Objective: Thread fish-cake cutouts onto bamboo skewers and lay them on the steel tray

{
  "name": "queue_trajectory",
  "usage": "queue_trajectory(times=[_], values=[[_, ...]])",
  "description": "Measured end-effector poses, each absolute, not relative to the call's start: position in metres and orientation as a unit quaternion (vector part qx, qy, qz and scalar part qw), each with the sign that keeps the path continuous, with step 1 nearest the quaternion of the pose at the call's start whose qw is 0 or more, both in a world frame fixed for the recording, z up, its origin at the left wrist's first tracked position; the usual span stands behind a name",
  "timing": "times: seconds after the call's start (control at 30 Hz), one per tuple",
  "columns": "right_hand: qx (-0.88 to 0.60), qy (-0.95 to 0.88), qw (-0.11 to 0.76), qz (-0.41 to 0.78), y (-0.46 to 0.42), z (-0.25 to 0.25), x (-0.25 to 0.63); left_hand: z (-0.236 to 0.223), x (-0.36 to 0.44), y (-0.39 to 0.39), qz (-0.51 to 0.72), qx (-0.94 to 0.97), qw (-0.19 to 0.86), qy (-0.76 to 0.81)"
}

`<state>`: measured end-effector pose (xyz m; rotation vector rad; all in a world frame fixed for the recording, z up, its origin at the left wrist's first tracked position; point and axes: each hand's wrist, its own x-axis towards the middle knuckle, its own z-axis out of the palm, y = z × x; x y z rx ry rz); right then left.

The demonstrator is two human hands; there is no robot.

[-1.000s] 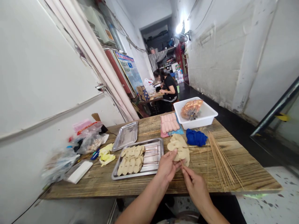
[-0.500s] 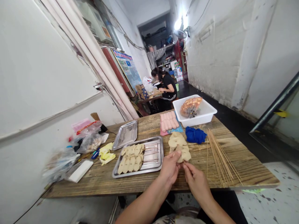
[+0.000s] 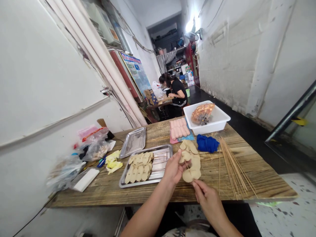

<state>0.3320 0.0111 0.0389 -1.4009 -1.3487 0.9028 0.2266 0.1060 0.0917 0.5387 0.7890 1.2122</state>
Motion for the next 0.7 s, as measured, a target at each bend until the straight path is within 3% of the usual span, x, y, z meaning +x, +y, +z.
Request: queue_trajectory(times=[0.4,0.7], values=[[-0.590,-0.552,0.470,0.356,0.016,0.034,0.334,0.083,0.235,0.098,0.532,0.264,0.704,0.389],[-0.604,-0.545,0.478,0.332,0.020,0.038,0.342,0.083,0.238,0.089,0.522,0.273,0.741,0.322]])
